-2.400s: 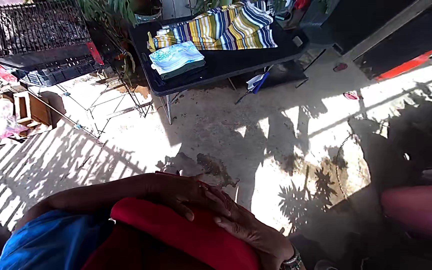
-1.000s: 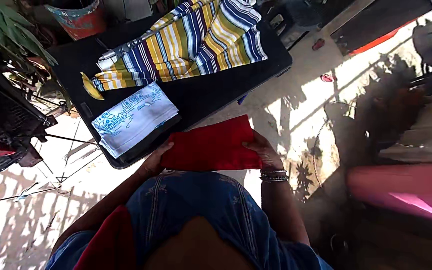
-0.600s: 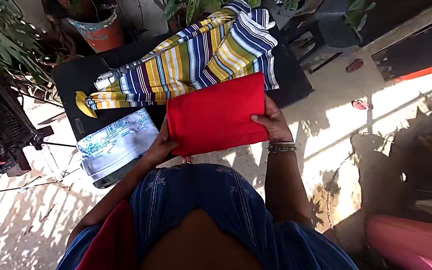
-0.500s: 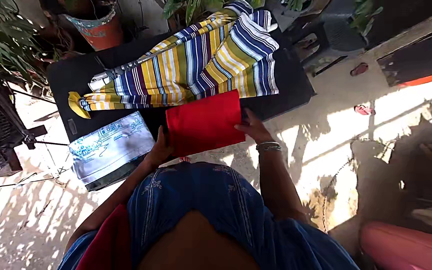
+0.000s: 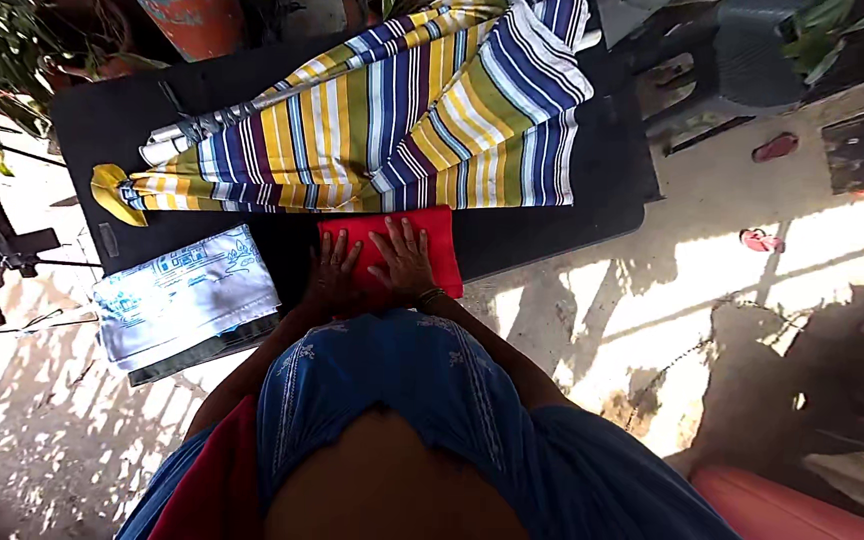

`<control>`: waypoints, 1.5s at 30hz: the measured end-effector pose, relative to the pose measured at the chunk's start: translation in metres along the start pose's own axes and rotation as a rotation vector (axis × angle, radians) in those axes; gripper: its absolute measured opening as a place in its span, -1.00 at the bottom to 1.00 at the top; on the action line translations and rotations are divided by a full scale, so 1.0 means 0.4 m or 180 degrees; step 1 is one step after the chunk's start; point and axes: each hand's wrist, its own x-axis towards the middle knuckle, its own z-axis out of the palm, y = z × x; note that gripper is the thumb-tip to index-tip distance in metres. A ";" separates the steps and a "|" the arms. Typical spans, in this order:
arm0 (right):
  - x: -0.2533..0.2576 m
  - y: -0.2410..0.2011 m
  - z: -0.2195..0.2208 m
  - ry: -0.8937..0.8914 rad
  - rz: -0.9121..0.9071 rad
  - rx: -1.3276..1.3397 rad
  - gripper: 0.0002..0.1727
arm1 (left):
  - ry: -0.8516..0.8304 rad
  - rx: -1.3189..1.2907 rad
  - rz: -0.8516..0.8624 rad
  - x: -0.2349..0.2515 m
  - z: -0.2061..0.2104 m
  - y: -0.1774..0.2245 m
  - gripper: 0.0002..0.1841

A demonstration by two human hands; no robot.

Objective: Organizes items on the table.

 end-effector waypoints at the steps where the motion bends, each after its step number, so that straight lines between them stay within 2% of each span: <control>1: 0.001 0.037 0.010 -0.0038 0.0199 -0.0115 -0.17 | -0.0105 0.0045 -0.0086 -0.001 -0.006 0.004 0.15; 3: 0.001 0.134 0.075 0.0433 0.0469 -0.0373 -0.07 | -0.0317 0.0115 -0.0257 0.004 -0.017 0.016 0.18; 6: -0.005 0.214 0.063 0.0528 0.0979 -0.0261 -0.07 | -0.0448 0.0130 -0.0408 0.012 -0.028 0.025 0.18; 8: -0.011 0.256 0.055 0.0552 0.1171 -0.0165 -0.04 | -0.0656 0.0058 -0.0528 0.013 -0.067 0.047 0.15; 11: -0.022 0.298 0.044 0.0335 0.1169 -0.0163 -0.02 | -0.1033 -0.0086 -0.0710 0.019 -0.123 0.083 0.12; 13: -0.026 0.284 0.016 0.0209 0.1318 0.0023 -0.07 | -0.0877 -0.0431 -0.0513 -0.005 -0.159 0.095 0.01; 15: -0.024 0.245 -0.005 0.0478 0.1562 0.0246 -0.05 | -0.0269 -0.0553 0.0097 -0.051 -0.191 0.080 -0.16; 16: -0.015 0.213 -0.017 0.0695 0.1597 0.0355 -0.05 | 0.0117 -0.0509 0.0360 -0.073 -0.230 0.071 -0.32; 18: 0.012 0.126 -0.040 0.0975 0.1281 0.0637 -0.18 | 0.0925 -0.0430 0.0398 -0.140 -0.318 0.029 -0.57; 19: 0.028 0.073 -0.054 0.0919 0.0971 0.0825 -0.27 | 0.1220 -0.0436 0.0151 -0.187 -0.362 0.000 -0.60; 21: 0.084 -0.038 -0.079 0.0554 0.0331 0.1413 -0.47 | 0.1647 -0.0476 -0.0682 -0.293 -0.430 -0.076 -0.59; 23: 0.160 -0.147 -0.070 0.0187 0.0064 0.2210 -0.61 | 0.1937 -0.0440 -0.1639 -0.393 -0.461 -0.173 -0.57; 26: 0.252 -0.304 -0.042 -0.0517 0.0419 0.3583 -0.68 | 0.2009 -0.0649 -0.2781 -0.504 -0.454 -0.304 -0.53; 28: 0.294 -0.377 -0.015 -0.0808 0.0667 0.3914 -0.65 | 0.1793 -0.0911 -0.3156 -0.541 -0.440 -0.346 -0.50; 31: 0.321 -0.438 0.020 -0.0916 0.0717 0.3455 -0.51 | 0.1598 -0.0950 -0.3279 -0.550 -0.417 -0.365 -0.48; 36: 0.328 -0.479 0.039 -0.0821 0.1240 0.3104 -0.44 | 0.1607 -0.1171 -0.3341 -0.548 -0.370 -0.401 -0.29; 40: 0.280 -0.514 0.020 -0.0801 0.1021 0.2544 -0.29 | 0.1659 -0.1347 -0.3274 -0.560 -0.342 -0.429 -0.26; 43: 0.239 -0.540 0.013 -0.0761 0.0980 0.2920 -0.24 | 0.1646 -0.1422 -0.3236 -0.565 -0.331 -0.445 -0.24; 45: 0.214 -0.551 0.019 -0.0728 0.0841 0.3474 -0.29 | 0.1740 -0.1538 -0.3152 -0.570 -0.324 -0.456 -0.25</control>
